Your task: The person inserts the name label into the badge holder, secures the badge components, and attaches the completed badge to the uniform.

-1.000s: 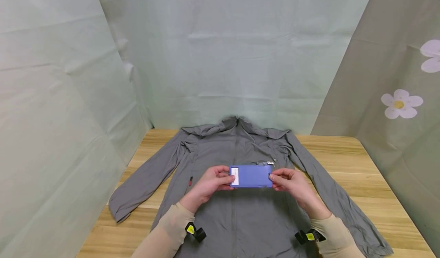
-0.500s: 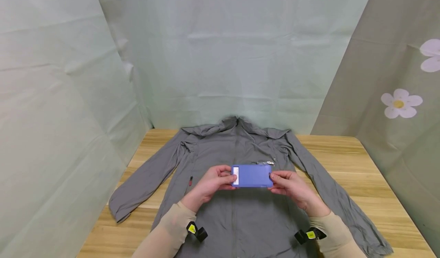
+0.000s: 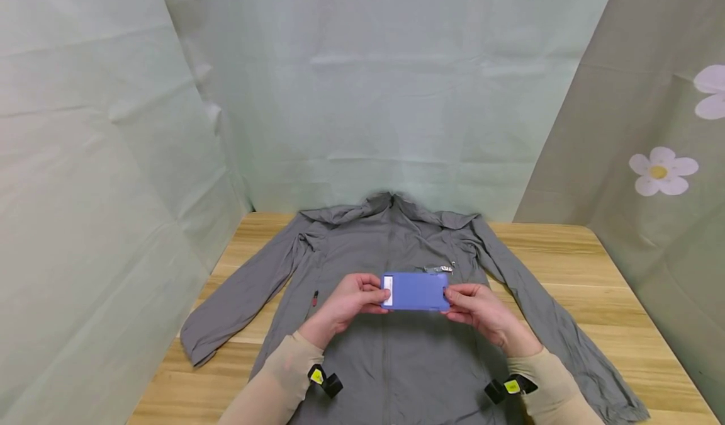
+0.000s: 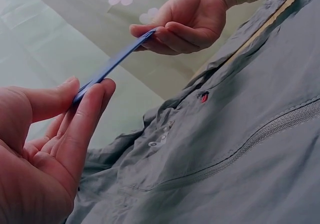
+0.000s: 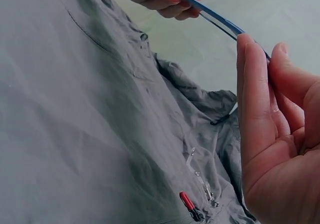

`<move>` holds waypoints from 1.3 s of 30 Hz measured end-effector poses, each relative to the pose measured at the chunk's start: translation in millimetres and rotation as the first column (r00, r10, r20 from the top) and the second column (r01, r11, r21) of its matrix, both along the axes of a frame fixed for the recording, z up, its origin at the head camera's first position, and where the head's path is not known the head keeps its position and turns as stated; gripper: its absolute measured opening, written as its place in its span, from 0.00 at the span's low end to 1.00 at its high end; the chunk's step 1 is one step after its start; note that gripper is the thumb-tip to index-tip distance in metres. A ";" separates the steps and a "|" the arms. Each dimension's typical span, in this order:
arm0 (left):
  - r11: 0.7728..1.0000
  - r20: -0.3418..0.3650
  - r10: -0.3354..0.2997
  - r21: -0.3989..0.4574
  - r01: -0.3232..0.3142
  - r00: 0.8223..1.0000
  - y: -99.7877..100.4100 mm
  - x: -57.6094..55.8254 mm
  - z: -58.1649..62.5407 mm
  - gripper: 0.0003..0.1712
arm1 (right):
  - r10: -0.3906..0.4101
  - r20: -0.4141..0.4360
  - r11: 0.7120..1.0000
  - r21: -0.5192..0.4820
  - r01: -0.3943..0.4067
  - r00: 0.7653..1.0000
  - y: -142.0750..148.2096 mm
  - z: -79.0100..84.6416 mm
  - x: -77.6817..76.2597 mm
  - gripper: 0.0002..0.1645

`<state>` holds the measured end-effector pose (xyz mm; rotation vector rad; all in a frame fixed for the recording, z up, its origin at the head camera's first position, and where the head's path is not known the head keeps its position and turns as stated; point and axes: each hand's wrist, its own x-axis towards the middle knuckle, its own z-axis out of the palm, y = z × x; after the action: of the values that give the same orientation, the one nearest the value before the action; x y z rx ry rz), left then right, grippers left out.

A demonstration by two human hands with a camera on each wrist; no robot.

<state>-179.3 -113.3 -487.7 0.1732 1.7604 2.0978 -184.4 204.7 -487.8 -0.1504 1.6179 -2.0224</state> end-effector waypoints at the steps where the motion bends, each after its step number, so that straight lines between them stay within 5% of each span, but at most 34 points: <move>1: 1.000 0.001 0.002 -0.004 -0.002 1.000 -0.1 0.4 0.1 0.06 | -0.007 -0.006 1.000 0.011 0.007 1.000 -0.7 0.1 0.2 0.07; 6: 1.000 -0.008 0.009 -0.025 -0.009 1.000 0.9 2.0 1.1 0.07 | -0.074 -0.061 0.990 0.115 0.081 0.995 -5.7 3.2 2.7 0.04; 12: 0.999 0.001 0.022 -0.041 -0.021 1.000 1.7 2.5 1.1 0.07 | -0.103 -0.106 0.974 0.190 0.122 0.989 -8.7 7.6 3.6 0.13; 22: 1.000 0.007 -0.010 -0.010 0.010 1.000 4.4 0.3 2.3 0.05 | -0.097 -0.133 0.976 0.181 0.120 0.986 -17.1 7.4 3.7 0.07; 30: 0.999 0.018 -0.032 -0.004 0.032 0.999 2.4 0.3 -0.9 0.06 | -0.029 -0.055 0.996 0.083 0.033 0.998 -12.9 4.4 1.4 0.07; 39: 1.000 0.009 -0.024 0.004 0.024 1.000 5.0 0.4 3.4 0.06 | -0.069 -0.038 0.992 0.106 0.073 0.997 -15.9 -4.4 -0.2 0.04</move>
<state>-178.9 -108.3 -484.2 0.1849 1.7405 2.0820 -184.6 188.8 -492.1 -0.0896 1.7721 -1.9891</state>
